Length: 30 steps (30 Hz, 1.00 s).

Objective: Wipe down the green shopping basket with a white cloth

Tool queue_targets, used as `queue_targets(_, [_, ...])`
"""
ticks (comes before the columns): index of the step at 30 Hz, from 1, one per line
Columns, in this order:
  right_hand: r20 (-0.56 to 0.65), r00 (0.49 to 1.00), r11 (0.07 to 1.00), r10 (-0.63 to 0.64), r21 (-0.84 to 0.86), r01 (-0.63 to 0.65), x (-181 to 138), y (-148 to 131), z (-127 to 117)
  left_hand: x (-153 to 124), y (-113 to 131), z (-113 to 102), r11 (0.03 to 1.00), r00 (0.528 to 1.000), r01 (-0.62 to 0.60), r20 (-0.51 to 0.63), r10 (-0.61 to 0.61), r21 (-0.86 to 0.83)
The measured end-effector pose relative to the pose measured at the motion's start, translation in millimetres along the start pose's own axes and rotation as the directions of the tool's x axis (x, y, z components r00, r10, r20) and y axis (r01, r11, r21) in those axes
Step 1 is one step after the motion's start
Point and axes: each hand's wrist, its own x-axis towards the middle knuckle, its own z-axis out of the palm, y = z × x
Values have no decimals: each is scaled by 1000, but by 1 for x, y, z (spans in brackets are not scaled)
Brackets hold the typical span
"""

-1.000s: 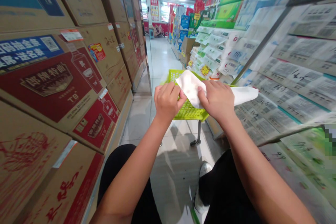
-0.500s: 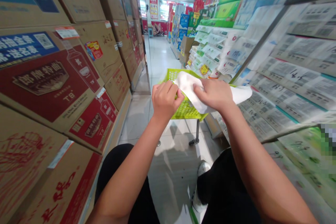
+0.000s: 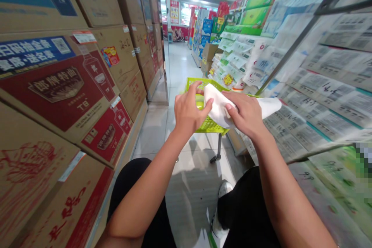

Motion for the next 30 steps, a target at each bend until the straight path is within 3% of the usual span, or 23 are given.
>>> queue_targets(5, [66,989,991,133,-14,-132,14,-4,-5,6,-1,-14,938,997,-45,39,62,-343])
queue_targets(8, [142,968,976,205,-111,-190,26,-6,-9,9,-7,-27,850,969,-65,172,179,-523])
queue_targets(10, [193,954,967,228,-161,-199,33,-6,-11,12,-17,-33,820,972,-75,143,188,-568])
queue_targets(13, [267,937,963,225,-205,-173,38,-5,-13,11,-43,-32,889,993,-113,-68,92,-444])
queue_targets(14, [279,935,964,217,-214,-160,39,-5,-12,10,-52,-28,929,993,-121,-48,111,-350])
queue_targets(17, [267,946,963,185,-243,-120,38,-8,-8,-1,-75,-13,983,968,-106,211,136,-150])
queue_targets(20, [258,956,962,142,-263,-72,37,-16,-4,-11,-85,2,983,970,-94,207,127,-160])
queue_targets(24, [314,944,959,104,-283,-12,44,-41,2,-17,-83,15,966,965,-168,165,201,-195])
queue_targets(26, [354,923,953,151,-302,-40,50,-56,6,-20,-79,21,973,969,-160,160,187,-168])
queue_targets(30, [380,853,913,357,-336,-232,59,-74,12,-33,-64,34,994,975,-101,196,105,-34])
